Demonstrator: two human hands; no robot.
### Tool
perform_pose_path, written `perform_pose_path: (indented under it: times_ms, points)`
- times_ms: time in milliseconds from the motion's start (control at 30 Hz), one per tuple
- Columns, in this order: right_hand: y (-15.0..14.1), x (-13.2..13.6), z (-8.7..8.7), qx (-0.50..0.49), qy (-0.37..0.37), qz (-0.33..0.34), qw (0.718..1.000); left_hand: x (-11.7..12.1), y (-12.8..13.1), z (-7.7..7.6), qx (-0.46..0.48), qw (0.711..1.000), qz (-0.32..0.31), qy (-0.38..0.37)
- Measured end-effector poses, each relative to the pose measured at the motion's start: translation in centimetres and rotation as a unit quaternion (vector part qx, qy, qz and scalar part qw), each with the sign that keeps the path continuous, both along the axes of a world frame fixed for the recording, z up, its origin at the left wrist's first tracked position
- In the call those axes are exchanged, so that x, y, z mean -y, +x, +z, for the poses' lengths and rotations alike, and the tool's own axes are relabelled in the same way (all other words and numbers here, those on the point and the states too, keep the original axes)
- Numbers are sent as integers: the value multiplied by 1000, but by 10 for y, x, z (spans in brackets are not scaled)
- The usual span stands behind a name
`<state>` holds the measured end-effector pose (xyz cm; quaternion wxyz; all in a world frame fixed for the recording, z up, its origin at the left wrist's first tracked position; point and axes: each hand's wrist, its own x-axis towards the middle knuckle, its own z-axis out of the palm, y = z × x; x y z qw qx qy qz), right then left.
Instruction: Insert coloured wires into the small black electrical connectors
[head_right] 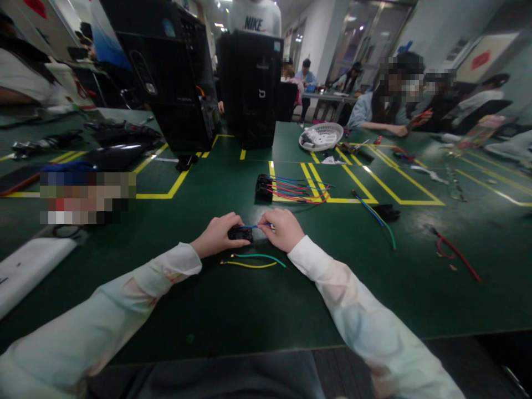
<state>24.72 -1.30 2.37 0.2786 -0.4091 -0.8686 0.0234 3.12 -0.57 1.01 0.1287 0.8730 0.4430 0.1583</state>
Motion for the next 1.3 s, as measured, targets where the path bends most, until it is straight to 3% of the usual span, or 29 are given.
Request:
perform_pose_path:
  times_ms: [267, 500, 667, 1000, 1300]
  points:
    - [5, -4, -4, 0, -70, 58, 996, 0, 1, 2, -1, 1000, 4, -13]
    - [1, 1, -3, 16, -2, -17, 1000, 0, 1, 2, -2, 1000, 4, -13]
    - [1, -1, -2, 74, 0, -7, 997, 0, 1, 1, -1, 1000, 5, -6]
    - [-1, 6, 4, 216, 112, 38, 969, 1, 0, 2, 2, 1000, 6, -9]
    - [-3, 8, 5, 191, 123, 4, 974, 1, 1, 2, -2, 1000, 9, -17]
